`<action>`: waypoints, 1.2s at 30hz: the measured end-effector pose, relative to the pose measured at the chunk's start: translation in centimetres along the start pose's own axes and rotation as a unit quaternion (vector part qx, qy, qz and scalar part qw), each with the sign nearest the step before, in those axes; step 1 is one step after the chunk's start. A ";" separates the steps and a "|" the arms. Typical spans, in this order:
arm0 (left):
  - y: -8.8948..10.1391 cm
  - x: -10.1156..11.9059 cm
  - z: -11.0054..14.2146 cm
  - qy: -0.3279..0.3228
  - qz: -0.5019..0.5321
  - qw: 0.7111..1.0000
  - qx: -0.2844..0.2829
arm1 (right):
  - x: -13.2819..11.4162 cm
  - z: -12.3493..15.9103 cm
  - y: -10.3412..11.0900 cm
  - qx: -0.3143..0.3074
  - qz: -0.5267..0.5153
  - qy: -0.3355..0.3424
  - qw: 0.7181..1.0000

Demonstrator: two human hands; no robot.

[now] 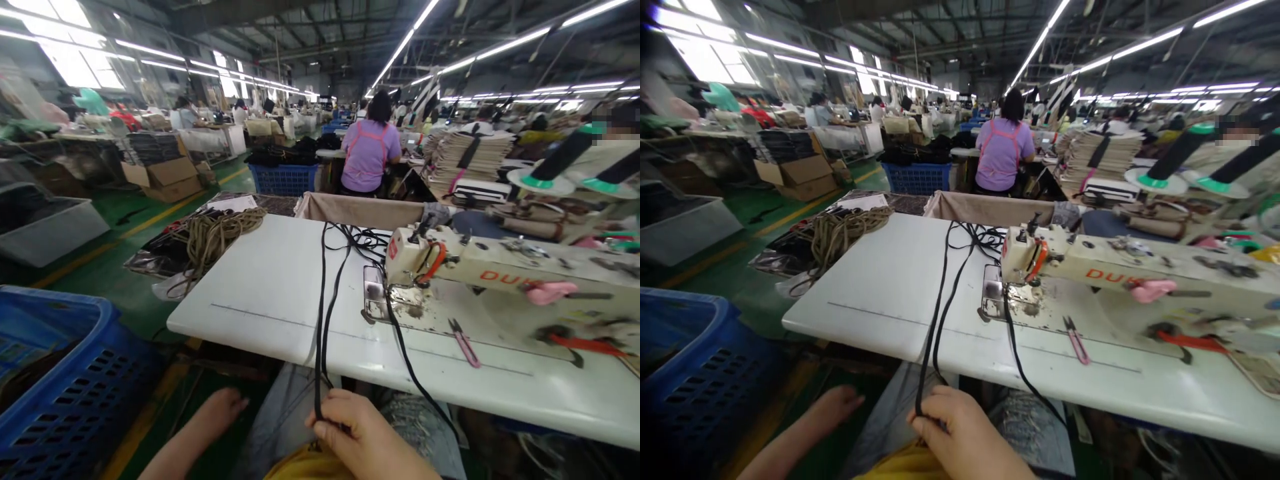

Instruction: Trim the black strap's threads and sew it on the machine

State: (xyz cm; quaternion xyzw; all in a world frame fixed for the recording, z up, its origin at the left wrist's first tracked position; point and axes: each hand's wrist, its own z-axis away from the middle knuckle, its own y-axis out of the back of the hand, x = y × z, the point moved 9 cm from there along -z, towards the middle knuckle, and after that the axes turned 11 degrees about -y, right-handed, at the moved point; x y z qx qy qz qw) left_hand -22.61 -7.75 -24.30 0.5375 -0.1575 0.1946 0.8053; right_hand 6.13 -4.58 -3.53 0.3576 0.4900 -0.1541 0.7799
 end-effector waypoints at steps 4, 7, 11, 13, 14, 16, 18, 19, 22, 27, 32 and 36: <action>3.0 11.1 -1.9 -0.156 0.264 0.951 -0.041 | 1.6 0.4 -1.1 0.022 0.001 -0.041 0.999; 2.3 17.6 -1.4 -0.164 0.440 0.879 -0.082 | 3.6 0.4 -1.6 0.047 0.032 -0.080 0.995; -0.9 22.2 -0.8 -0.136 0.585 0.793 -0.104 | 6.1 0.6 -1.8 0.075 0.092 -0.105 0.987; -1.7 23.4 -0.6 -0.138 0.604 0.776 -0.117 | 7.2 0.9 -1.9 0.074 0.126 -0.118 0.982; -1.7 23.9 -0.5 -0.149 0.593 0.782 -0.122 | 7.7 1.0 -1.8 0.069 0.139 -0.127 0.980; -0.7 24.7 -0.4 -0.180 0.546 0.810 -0.118 | 8.3 1.3 -1.6 0.052 0.150 -0.146 0.976; 0.5 25.2 -0.3 -0.204 0.503 0.832 -0.110 | 8.0 1.7 -1.1 0.035 0.139 -0.144 0.979; 1.0 25.3 -0.2 -0.212 0.488 0.839 -0.110 | 7.5 1.9 -0.6 0.036 0.128 -0.132 0.982; 1.6 25.4 0.1 -0.232 0.448 0.854 -0.130 | 6.1 2.7 2.6 0.102 0.092 -0.092 0.986; 1.7 23.9 -0.2 -0.247 0.359 0.896 -0.086 | 7.4 5.3 10.3 0.321 0.059 -0.061 0.943; 1.2 22.0 -1.0 -0.197 0.360 0.911 -0.049 | 10.0 7.0 13.5 0.409 0.086 -0.045 0.907; 0.6 21.8 -0.7 -0.136 0.411 0.899 -0.073 | 9.8 6.2 11.9 0.365 0.058 -0.058 0.927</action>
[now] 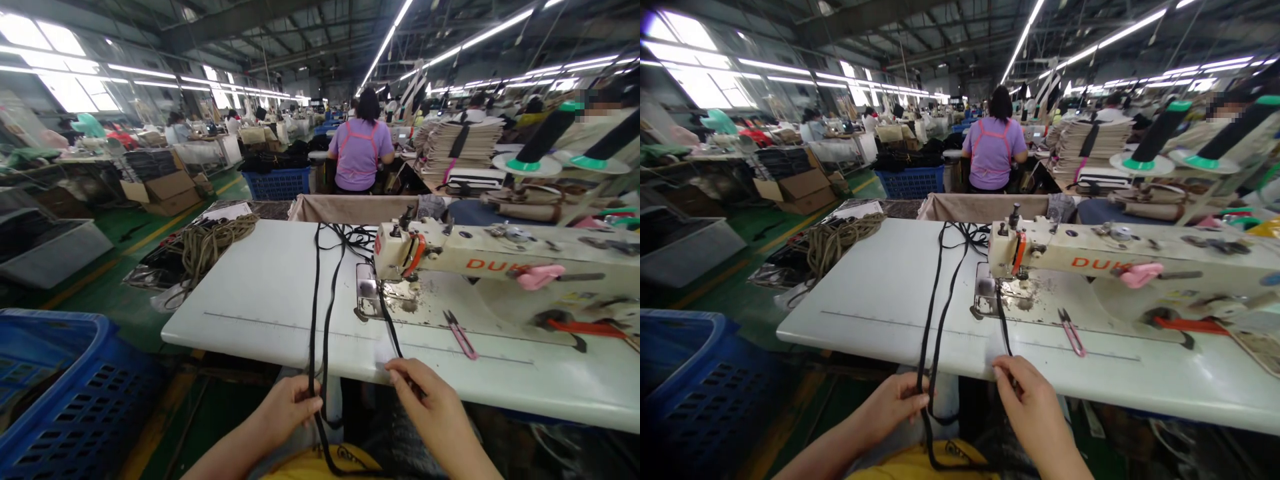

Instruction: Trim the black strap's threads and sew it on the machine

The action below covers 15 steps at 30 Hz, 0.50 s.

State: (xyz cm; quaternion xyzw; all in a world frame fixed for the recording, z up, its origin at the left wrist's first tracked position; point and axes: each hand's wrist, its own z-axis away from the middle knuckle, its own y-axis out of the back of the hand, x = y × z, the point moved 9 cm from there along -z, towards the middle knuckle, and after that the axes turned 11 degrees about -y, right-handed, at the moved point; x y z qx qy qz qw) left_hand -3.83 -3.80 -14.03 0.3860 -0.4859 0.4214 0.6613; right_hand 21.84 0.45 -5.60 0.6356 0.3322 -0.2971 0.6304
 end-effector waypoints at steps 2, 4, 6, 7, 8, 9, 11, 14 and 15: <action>0.0 0.5 0.2 0.010 0.016 1.000 0.015 | -1.1 0.6 -2.2 -0.073 -0.013 -0.003 0.997; 0.2 1.1 0.3 0.009 0.029 0.999 0.031 | -2.1 1.3 -4.6 -0.148 -0.017 -0.004 0.989; 0.3 1.7 0.4 0.007 0.036 0.999 0.036 | -2.8 2.0 -6.6 -0.207 -0.013 -0.012 0.978; 0.3 1.9 0.4 0.006 0.035 0.999 0.034 | -3.0 2.4 -7.4 -0.231 -0.012 -0.017 0.973; 0.3 2.1 0.4 0.004 0.032 0.999 0.031 | -3.1 2.7 -8.1 -0.250 -0.011 -0.024 0.968; 0.3 2.2 0.5 0.002 0.031 0.999 0.029 | -3.2 3.0 -8.7 -0.266 -0.013 -0.032 0.963; 0.3 2.2 0.5 -0.004 0.037 0.999 0.028 | -3.3 3.6 -9.7 -0.295 -0.025 -0.049 0.954; 0.1 2.2 0.6 -0.013 0.057 0.998 0.026 | -3.5 4.2 -11.0 -0.325 -0.057 -0.072 0.941; 0.0 2.2 0.6 -0.016 0.065 0.997 0.025 | -3.7 4.4 -11.4 -0.333 -0.069 -0.075 0.937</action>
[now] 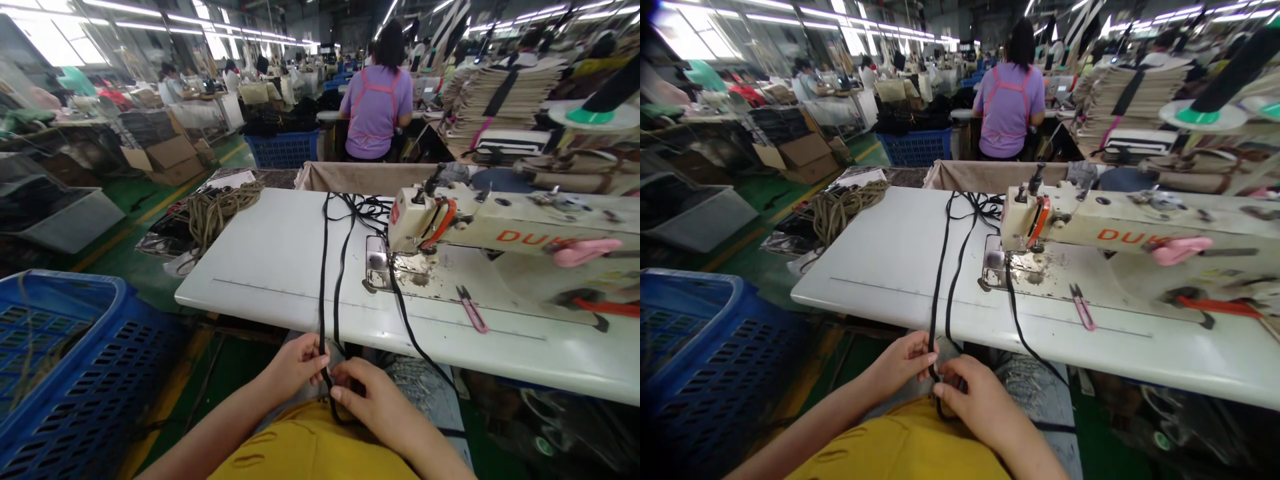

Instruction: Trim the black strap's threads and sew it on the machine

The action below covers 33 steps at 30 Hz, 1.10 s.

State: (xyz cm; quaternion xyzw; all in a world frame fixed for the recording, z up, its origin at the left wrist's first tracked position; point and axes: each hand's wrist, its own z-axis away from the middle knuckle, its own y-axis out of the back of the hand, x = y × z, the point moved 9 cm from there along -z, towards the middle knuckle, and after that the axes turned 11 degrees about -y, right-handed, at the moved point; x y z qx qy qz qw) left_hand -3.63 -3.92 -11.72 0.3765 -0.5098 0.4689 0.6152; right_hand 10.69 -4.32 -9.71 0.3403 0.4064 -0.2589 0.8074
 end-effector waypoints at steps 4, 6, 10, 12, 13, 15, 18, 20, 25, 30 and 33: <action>-0.3 0.7 -0.2 -0.010 0.028 1.000 -0.004 | 0.1 -0.6 -1.6 -0.027 -0.032 0.003 0.999; 0.4 1.4 -0.6 -0.020 0.024 0.999 0.024 | 0.4 -0.8 -1.9 -0.032 -0.048 -0.008 0.998; 3.7 2.7 -1.4 -0.048 0.009 0.988 0.146 | 1.2 -0.8 -1.3 -0.045 -0.089 -0.048 0.994; 4.8 3.2 -1.8 -0.060 0.016 0.983 0.175 | 1.2 -0.6 -0.7 -0.045 -0.106 -0.053 0.992; 5.1 3.3 -2.0 -0.063 0.018 0.981 0.180 | 1.2 -0.5 -0.5 -0.045 -0.112 -0.054 0.991; 5.4 3.6 -2.4 -0.064 0.015 0.980 0.186 | 1.3 -0.4 -0.4 -0.048 -0.123 -0.060 0.989; 5.5 4.0 -2.7 -0.062 0.011 0.978 0.197 | 1.8 -0.2 -0.2 -0.044 -0.135 -0.065 0.988; 5.1 4.2 -2.8 -0.061 0.022 0.980 0.186 | 2.1 -0.2 -0.1 -0.038 -0.144 -0.065 0.987; 1.8 2.1 -2.1 0.010 0.033 0.999 0.011 | 2.3 -0.2 0.3 -0.028 -0.169 -0.064 0.983; 0.2 -3.1 -0.5 0.097 -0.116 0.984 -0.098 | 2.1 -0.3 0.4 -0.027 -0.188 -0.065 0.980; -0.2 -3.4 -1.1 0.054 -0.112 0.991 -0.050 | 2.5 -0.4 0.6 -0.015 -0.190 -0.075 0.979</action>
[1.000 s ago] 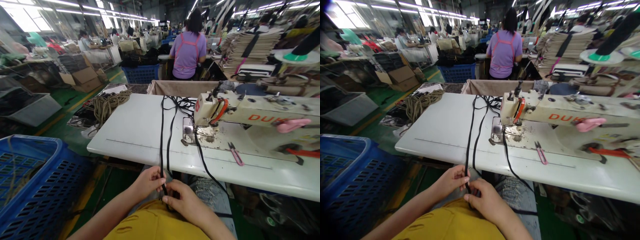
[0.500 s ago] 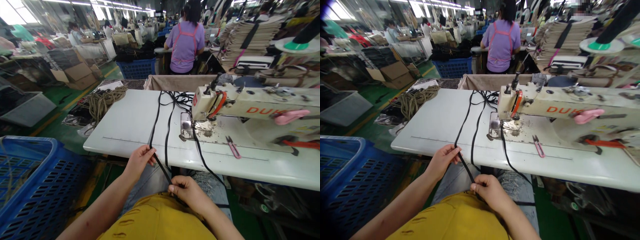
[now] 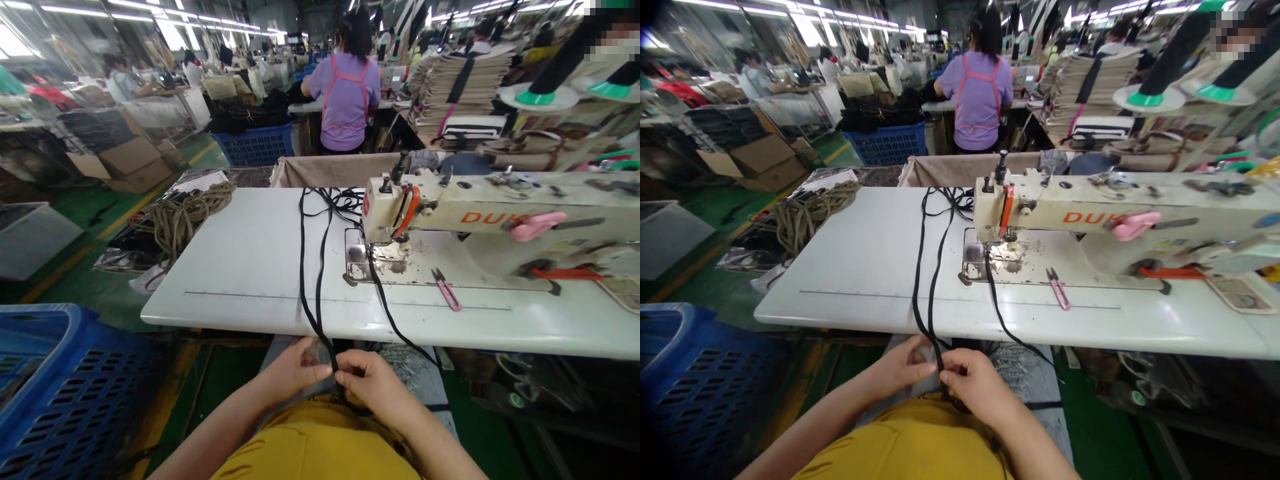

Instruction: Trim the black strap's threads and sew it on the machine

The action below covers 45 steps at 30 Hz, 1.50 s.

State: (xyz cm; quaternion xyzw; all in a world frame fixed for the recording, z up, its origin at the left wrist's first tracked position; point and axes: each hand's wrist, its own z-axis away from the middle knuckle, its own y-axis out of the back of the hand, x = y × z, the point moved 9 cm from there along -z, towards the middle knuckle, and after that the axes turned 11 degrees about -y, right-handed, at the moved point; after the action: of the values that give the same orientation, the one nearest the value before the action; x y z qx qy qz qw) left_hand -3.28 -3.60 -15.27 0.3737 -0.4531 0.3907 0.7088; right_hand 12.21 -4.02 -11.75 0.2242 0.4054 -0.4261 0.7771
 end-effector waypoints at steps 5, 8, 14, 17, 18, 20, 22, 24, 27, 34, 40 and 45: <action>-2.8 3.6 -0.4 -0.061 0.109 0.991 -0.045 | 0.7 0.0 1.0 0.038 0.009 -0.002 0.999; -2.7 5.1 -0.3 -0.049 0.129 0.990 -0.009 | 1.1 0.3 1.0 0.036 0.011 -0.014 0.999; -0.6 5.8 -0.6 -0.052 0.106 0.989 0.091 | -0.1 1.5 0.9 0.007 0.050 0.007 0.999; 1.5 5.1 -0.7 -0.057 0.145 0.970 0.186 | -0.2 2.0 1.2 -0.009 0.086 0.008 0.996; 2.1 4.8 -0.8 -0.057 0.159 0.964 0.207 | -0.1 2.1 1.5 -0.008 0.086 0.005 0.996; 2.9 4.6 -0.9 -0.059 0.187 0.953 0.232 | 0.2 2.2 2.1 -0.003 0.080 0.002 0.997; 3.4 4.7 -1.0 -0.062 0.205 0.945 0.246 | 0.5 2.2 2.5 -0.001 0.079 0.004 0.997; 3.8 5.2 -1.0 -0.065 0.216 0.941 0.252 | 0.7 2.2 2.9 0.009 0.082 0.007 0.997; 4.0 6.1 -1.0 -0.068 0.237 0.937 0.250 | 0.6 2.1 3.6 0.036 0.079 0.016 0.996; 4.2 6.9 -1.1 -0.095 0.308 0.910 0.259 | -1.3 2.7 2.3 -0.010 0.082 0.053 0.995; 4.4 7.9 -0.4 -0.114 0.352 0.896 0.245 | -0.3 1.6 0.2 -0.045 0.073 0.030 0.996; 5.3 9.4 0.5 -0.145 0.386 0.883 0.224 | 0.8 0.5 1.3 0.041 0.136 0.028 0.989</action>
State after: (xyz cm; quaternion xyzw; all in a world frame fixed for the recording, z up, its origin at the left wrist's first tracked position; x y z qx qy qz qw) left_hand -5.48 0.15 -5.41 0.3705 -0.5595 0.6660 0.3257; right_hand 13.78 -4.03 -12.12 0.3214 0.3749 -0.3260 0.8062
